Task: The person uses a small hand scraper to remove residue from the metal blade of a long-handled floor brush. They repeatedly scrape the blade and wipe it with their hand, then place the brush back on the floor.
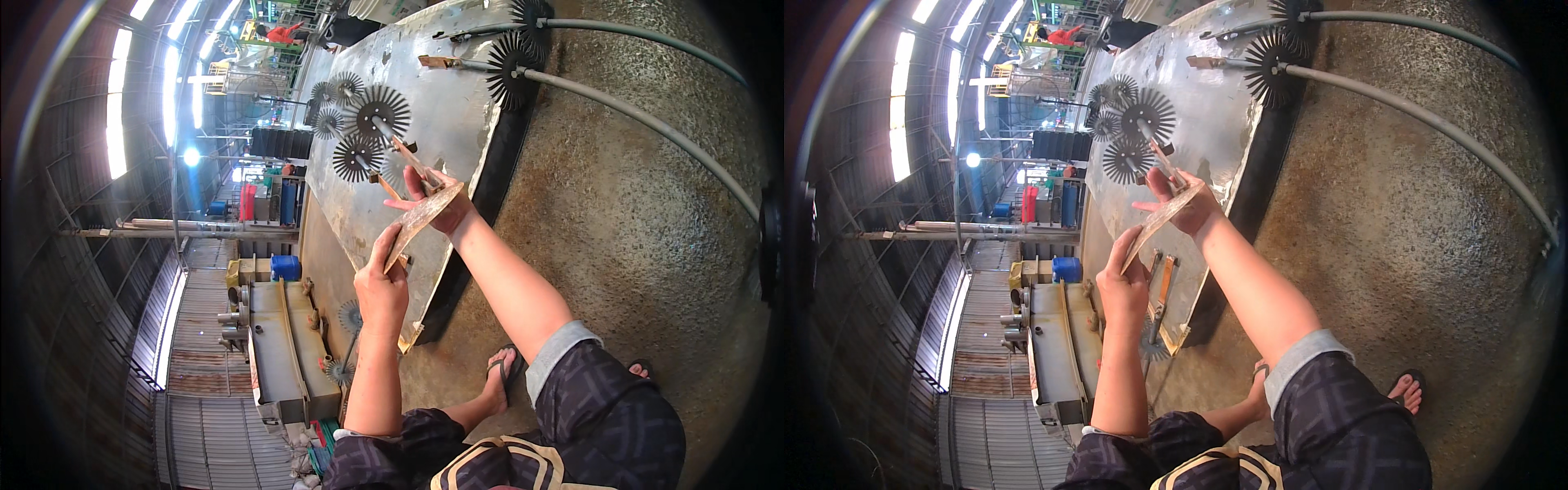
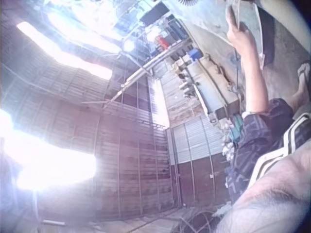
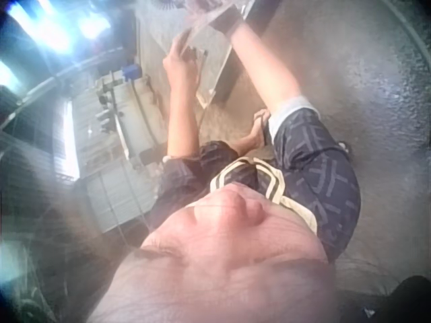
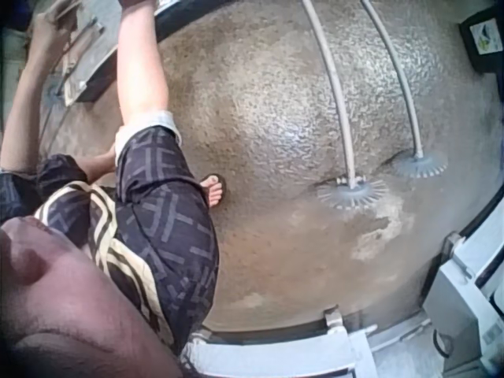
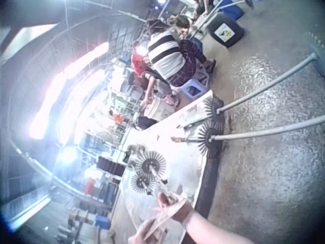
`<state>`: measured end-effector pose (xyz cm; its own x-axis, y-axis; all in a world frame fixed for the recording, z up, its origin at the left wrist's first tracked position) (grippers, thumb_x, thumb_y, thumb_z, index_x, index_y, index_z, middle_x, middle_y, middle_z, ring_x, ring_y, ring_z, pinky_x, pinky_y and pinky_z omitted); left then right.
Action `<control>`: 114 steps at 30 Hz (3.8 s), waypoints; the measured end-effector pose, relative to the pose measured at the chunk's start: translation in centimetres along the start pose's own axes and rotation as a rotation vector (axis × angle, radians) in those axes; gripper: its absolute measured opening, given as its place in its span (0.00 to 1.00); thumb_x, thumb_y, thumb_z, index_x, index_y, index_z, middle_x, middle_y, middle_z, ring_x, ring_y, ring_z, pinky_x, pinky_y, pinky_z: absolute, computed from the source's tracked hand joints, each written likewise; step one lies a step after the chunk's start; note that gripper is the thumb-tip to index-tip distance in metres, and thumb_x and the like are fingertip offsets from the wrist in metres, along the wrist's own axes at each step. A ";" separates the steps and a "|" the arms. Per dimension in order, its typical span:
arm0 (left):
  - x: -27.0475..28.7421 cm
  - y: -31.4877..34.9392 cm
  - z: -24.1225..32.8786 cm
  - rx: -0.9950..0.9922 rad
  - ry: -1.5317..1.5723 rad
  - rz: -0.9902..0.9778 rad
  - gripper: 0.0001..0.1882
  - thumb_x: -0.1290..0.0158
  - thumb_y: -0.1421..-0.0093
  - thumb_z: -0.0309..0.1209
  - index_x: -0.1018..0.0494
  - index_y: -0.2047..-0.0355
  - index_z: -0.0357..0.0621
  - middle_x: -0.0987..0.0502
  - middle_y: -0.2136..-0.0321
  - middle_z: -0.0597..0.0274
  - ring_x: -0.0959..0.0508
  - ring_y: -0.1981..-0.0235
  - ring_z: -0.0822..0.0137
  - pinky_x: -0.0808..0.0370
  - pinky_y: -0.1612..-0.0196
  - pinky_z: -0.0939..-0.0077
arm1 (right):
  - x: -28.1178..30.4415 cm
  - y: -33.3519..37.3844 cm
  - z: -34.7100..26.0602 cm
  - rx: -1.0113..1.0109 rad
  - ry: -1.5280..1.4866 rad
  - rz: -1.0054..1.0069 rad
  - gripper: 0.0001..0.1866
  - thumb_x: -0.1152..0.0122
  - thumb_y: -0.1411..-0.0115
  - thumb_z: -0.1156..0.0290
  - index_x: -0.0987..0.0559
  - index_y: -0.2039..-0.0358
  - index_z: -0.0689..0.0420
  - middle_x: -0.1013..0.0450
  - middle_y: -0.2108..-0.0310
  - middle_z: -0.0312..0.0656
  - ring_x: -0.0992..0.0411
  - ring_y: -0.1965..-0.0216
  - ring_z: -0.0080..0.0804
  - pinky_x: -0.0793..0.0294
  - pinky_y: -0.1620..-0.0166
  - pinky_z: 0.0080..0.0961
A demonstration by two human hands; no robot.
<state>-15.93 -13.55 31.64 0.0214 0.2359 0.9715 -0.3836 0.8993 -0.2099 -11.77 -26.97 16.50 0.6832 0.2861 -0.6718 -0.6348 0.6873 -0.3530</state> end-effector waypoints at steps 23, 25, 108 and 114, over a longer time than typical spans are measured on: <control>-3.1 2.6 0.1 0.081 0.221 0.132 0.20 0.59 0.40 0.18 0.30 0.50 0.51 0.31 0.85 0.67 0.32 0.86 0.78 0.33 0.82 0.79 | -1.4 0.7 0.8 0.042 0.280 0.378 0.17 0.63 0.38 0.73 0.29 0.54 0.65 0.25 0.59 0.43 0.26 0.56 0.35 0.43 0.40 0.57; -2.9 2.6 -0.3 0.099 0.226 0.120 0.20 0.59 0.39 0.18 0.31 0.50 0.51 0.31 0.85 0.66 0.32 0.86 0.78 0.34 0.83 0.79 | -1.6 0.5 1.0 -0.004 0.341 0.447 0.17 0.60 0.39 0.73 0.28 0.53 0.63 0.25 0.57 0.41 0.27 0.54 0.34 0.43 0.40 0.57; -3.1 2.9 -2.8 0.097 0.498 0.114 0.20 0.61 0.39 0.17 0.33 0.49 0.46 0.33 0.86 0.67 0.34 0.88 0.78 0.38 0.86 0.82 | -6.1 1.6 3.5 0.002 0.424 0.410 0.56 0.86 0.52 0.21 0.51 0.35 0.54 0.38 0.42 0.49 0.47 0.37 0.40 0.75 0.39 0.65; -2.3 2.3 -1.6 0.103 0.525 0.126 0.18 0.60 0.38 0.18 0.31 0.50 0.45 0.31 0.84 0.67 0.34 0.88 0.78 0.39 0.86 0.82 | -6.1 1.4 3.1 0.023 0.423 0.382 0.57 0.84 0.53 0.20 0.53 0.35 0.54 0.39 0.41 0.50 0.48 0.36 0.40 0.79 0.40 0.66</control>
<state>-15.37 -11.39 28.75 0.4170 0.5151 0.7488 -0.5006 0.8178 -0.2838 -15.73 -25.65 22.11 0.1997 0.2279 -0.9530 -0.7969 0.6037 -0.0226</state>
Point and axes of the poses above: each hand's wrist, its own y-axis away from the middle knuckle, its own x-axis out of the back of the hand, z = x × y, the point moved 2 cm from there along -y, towards the middle knuckle
